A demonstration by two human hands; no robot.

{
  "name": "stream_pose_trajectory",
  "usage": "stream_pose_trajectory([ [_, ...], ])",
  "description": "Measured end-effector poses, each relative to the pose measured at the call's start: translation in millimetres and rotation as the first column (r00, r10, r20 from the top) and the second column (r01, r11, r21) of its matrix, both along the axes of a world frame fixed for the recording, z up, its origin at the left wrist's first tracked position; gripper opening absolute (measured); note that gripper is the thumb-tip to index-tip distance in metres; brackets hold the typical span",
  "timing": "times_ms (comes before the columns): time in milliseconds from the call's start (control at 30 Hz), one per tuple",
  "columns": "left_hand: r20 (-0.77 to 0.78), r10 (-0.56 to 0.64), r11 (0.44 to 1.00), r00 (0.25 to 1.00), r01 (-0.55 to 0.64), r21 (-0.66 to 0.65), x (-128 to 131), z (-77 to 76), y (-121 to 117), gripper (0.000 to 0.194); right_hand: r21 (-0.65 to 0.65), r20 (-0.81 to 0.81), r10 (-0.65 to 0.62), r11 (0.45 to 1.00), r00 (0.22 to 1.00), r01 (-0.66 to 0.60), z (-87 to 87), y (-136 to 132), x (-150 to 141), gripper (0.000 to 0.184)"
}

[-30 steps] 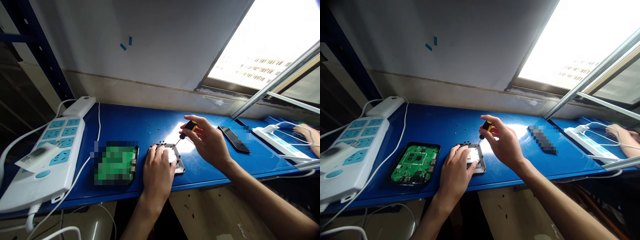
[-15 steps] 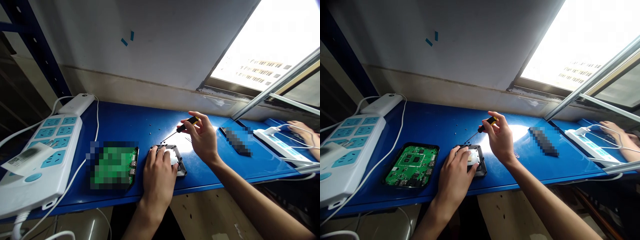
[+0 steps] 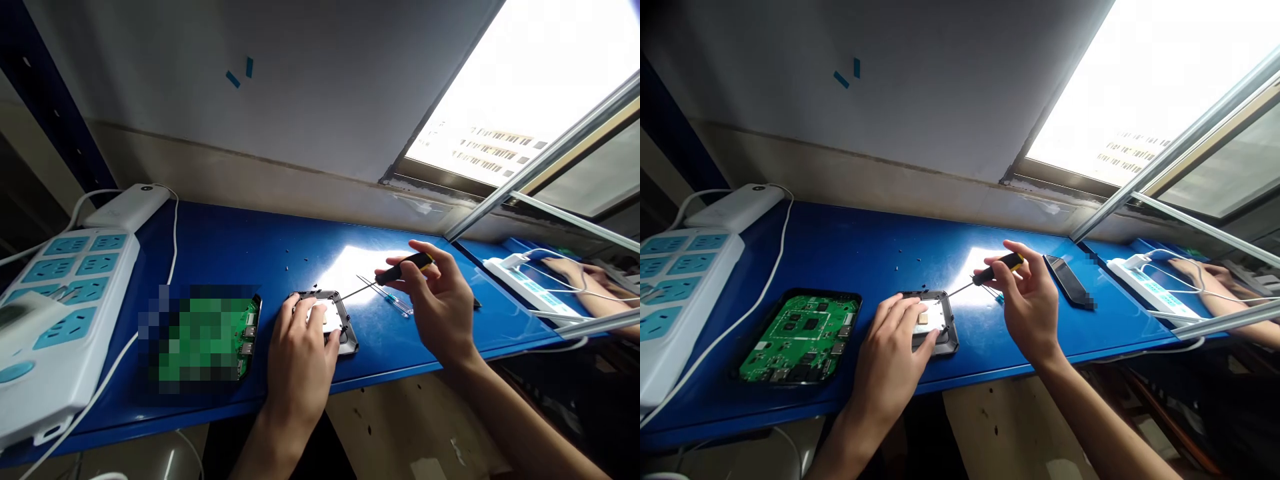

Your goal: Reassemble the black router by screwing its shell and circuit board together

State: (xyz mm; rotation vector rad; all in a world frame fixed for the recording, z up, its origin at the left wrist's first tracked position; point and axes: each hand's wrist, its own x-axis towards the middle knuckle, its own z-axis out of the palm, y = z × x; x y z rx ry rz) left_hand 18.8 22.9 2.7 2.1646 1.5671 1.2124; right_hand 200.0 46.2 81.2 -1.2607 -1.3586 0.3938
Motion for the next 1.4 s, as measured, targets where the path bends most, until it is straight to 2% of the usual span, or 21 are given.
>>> stream_pose_trajectory([
  [133, 0.038, -0.031, 0.999, 0.999, 0.029, 0.043, -1, 1.8, -2, 0.022, -0.069, -0.054, -0.022, 0.997, 0.998, 0.018, -6.6, -13, 13, 0.037],
  [367, -0.039, -0.076, 0.993, 0.996, 0.072, -0.096, -2, 8.5, -3, 0.018, -0.135, -0.120, -0.025, 0.991, 0.993, 0.009, -11.8, -20, 21, 0.036],
  [700, -0.106, -0.096, 0.987, 0.990, 0.080, -0.141, -2, 6.0, -3, 0.023, -0.134, -0.125, -0.002, 0.991, 0.992, -0.014, -10.4, -19, 20, 0.036],
  [1200, -0.102, -0.110, 0.988, 0.989, 0.098, -0.118, -4, 12.0, -3, 0.020, -0.135, -0.071, -0.016, 0.991, 0.997, 0.006, -9.2, -20, 17, 0.034],
  [1400, -0.160, -0.116, 0.990, 0.980, 0.101, -0.099, -2, 12.4, -5, 0.018, -0.128, -0.038, -0.015, 0.992, 0.999, 0.010, -9.3, -20, 16, 0.035],
])
